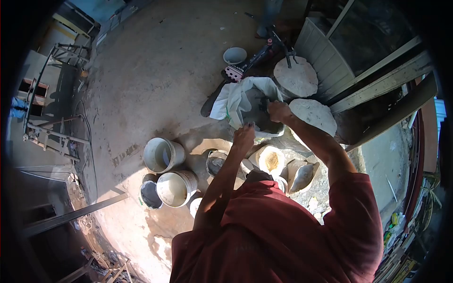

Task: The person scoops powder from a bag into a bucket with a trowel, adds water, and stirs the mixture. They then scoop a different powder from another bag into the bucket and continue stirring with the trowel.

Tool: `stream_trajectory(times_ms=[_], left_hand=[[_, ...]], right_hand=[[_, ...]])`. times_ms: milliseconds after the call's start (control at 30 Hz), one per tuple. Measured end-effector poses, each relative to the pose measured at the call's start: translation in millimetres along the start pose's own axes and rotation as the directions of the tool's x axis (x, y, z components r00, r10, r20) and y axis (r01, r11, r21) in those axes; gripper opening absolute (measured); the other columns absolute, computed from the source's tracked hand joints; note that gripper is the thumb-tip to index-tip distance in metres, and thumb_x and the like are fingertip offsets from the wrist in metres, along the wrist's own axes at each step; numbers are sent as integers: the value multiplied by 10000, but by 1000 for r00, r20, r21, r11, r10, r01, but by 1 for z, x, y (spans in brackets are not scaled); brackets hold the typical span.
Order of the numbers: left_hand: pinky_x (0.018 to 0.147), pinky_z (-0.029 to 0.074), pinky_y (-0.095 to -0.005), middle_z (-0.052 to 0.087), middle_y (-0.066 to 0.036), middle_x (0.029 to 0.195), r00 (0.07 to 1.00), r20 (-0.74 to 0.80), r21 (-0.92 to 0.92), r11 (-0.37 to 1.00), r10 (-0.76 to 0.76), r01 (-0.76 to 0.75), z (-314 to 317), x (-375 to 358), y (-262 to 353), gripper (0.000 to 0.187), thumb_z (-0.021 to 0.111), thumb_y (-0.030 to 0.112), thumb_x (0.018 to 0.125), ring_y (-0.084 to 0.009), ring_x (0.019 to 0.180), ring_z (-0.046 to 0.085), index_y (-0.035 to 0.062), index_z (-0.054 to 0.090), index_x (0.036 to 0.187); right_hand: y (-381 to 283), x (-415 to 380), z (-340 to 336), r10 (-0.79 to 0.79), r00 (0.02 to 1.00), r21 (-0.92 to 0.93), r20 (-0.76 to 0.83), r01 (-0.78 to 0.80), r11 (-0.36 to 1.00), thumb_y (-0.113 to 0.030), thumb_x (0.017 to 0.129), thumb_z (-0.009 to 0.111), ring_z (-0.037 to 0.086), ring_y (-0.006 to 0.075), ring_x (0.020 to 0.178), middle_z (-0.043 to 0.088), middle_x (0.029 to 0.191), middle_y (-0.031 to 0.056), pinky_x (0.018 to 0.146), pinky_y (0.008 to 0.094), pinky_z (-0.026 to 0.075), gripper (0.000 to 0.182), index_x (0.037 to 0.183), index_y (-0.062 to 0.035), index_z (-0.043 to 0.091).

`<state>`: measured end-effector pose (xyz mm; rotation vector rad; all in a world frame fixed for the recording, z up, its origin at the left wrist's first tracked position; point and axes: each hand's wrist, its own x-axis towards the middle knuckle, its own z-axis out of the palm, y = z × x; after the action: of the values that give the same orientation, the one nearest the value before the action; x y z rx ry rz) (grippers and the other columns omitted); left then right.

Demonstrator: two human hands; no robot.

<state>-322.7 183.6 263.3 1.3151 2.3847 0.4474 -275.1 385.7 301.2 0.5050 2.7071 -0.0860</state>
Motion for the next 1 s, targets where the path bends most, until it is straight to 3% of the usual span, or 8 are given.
stream_trajectory(times_ms=[67,200,333,567,667,767,867,1000], left_hand=[[813,494,-448,570,-174,1186,959,-251,39,991,134,-129,14,-12,-14,384,567,35,761,-348,928,622,55,586,1145],[752,512,-431,568,-152,1051,982,-143,-15,992,122,-125,-4,-26,-12,206,583,38,739,-335,856,624,59,647,934],[732,521,-422,492,-218,1190,928,-322,53,983,185,-178,-1,-22,-9,88,610,67,750,-355,789,629,46,650,826],[738,514,-434,416,-289,1310,977,-189,95,992,100,-84,-17,-12,-4,115,679,128,732,-369,801,644,53,652,814],[749,505,-443,360,-296,1382,991,-130,108,994,9,5,-23,-8,-9,162,726,169,721,-361,844,646,63,656,822],[780,488,-461,334,-296,1408,982,-180,77,996,51,-37,-27,-11,-13,214,753,200,714,-371,892,633,75,665,864],[812,474,-459,321,-282,1426,994,-109,43,999,30,-25,-26,-12,-10,240,752,198,717,-376,939,617,88,671,914],[835,463,-458,278,-263,1464,979,-204,3,1000,19,-19,-25,-13,-14,248,760,188,712,-379,935,615,93,679,925]], right_hand=[[-11,10,30,68,997,140,-38,-62,988,-179,782,555,621,310,1024,649,1035,194,834,409,513,258,958,-24,663],[4,12,49,-249,968,-26,40,250,968,-169,803,519,623,314,1010,657,1001,192,807,415,517,285,990,-7,660],[-1,34,90,-261,955,-55,-138,256,965,-193,812,524,660,314,807,678,796,123,687,408,541,272,983,-26,655],[-5,1,66,-270,945,140,-186,298,944,-281,826,568,666,304,792,673,812,132,715,407,541,233,937,-108,679],[-24,1,74,113,958,562,-264,57,825,-404,860,573,668,329,737,678,775,176,699,402,532,414,741,-26,691],[-23,-4,72,158,985,777,-74,-43,628,-393,848,599,676,294,671,660,690,187,668,397,524,382,782,-32,704],[-32,13,84,218,972,805,90,-200,559,-409,850,569,640,377,934,658,966,243,871,424,496,389,878,-45,703],[-35,9,90,263,965,844,1,-142,518,-417,836,598,650,382,888,669,883,238,831,418,512,433,870,3,699]])
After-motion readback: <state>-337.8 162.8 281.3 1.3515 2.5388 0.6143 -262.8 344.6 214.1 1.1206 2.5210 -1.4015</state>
